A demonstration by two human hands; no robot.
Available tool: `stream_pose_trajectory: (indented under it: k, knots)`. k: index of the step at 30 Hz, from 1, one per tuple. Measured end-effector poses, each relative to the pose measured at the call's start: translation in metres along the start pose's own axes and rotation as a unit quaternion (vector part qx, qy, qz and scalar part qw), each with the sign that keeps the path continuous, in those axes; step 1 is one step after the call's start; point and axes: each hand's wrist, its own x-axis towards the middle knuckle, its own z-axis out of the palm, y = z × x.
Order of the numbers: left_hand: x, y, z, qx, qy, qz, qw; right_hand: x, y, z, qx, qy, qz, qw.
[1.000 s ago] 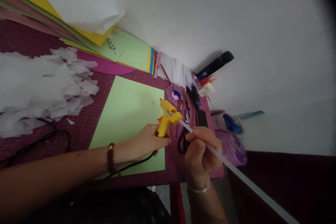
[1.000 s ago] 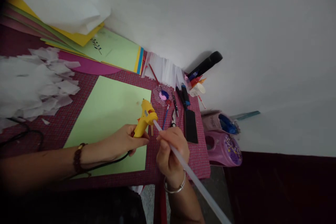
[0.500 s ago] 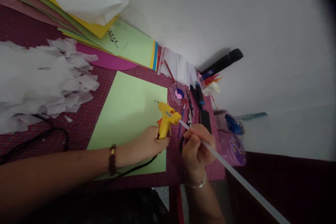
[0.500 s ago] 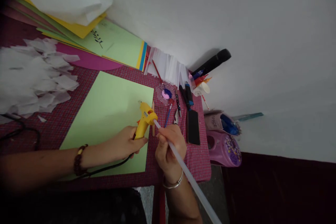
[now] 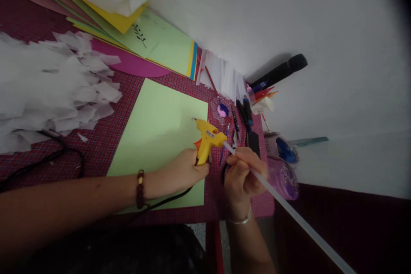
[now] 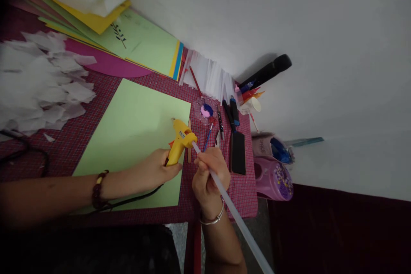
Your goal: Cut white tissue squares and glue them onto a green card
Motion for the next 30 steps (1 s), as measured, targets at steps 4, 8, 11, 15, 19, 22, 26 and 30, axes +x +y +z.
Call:
stream_pose_trajectory:
  k: [4, 8, 11, 15, 19, 22, 26, 30]
  knots:
    - [0.000, 0.000, -0.001, 0.006, -0.003, 0.002, 1.000, 0.002, 0.000, 0.002, 0.015, 0.030, -0.020, 0.999]
    - [0.002, -0.005, -0.001, -0.011, -0.003, -0.001, 1.000, 0.002, 0.003, 0.004, 0.003, 0.038, -0.018, 0.999]
    - [0.003, -0.006, -0.001, -0.016, -0.004, 0.001, 1.000, 0.001, 0.007, 0.006, 0.004, 0.057, -0.022, 0.998]
    - [0.002, -0.004, -0.002, -0.013, 0.008, -0.005, 1.000, -0.001, 0.010, 0.009, -0.012, 0.078, -0.014, 0.997]
    - [0.002, -0.001, -0.003, -0.018, 0.002, -0.013, 1.000, -0.001, 0.012, 0.011, -0.019, 0.089, -0.008, 0.996]
    - [0.001, 0.001, -0.004, -0.012, -0.002, -0.022, 1.000, 0.000, 0.012, 0.013, 0.008, 0.100, -0.020, 0.995]
    - [0.000, 0.002, -0.004, 0.001, -0.004, -0.026, 1.000, 0.001, 0.012, 0.016, 0.033, 0.118, -0.028, 0.992]
    - [0.000, 0.000, -0.004, -0.008, -0.004, -0.017, 1.000, 0.001, 0.013, 0.017, 0.022, 0.139, -0.029, 0.990]
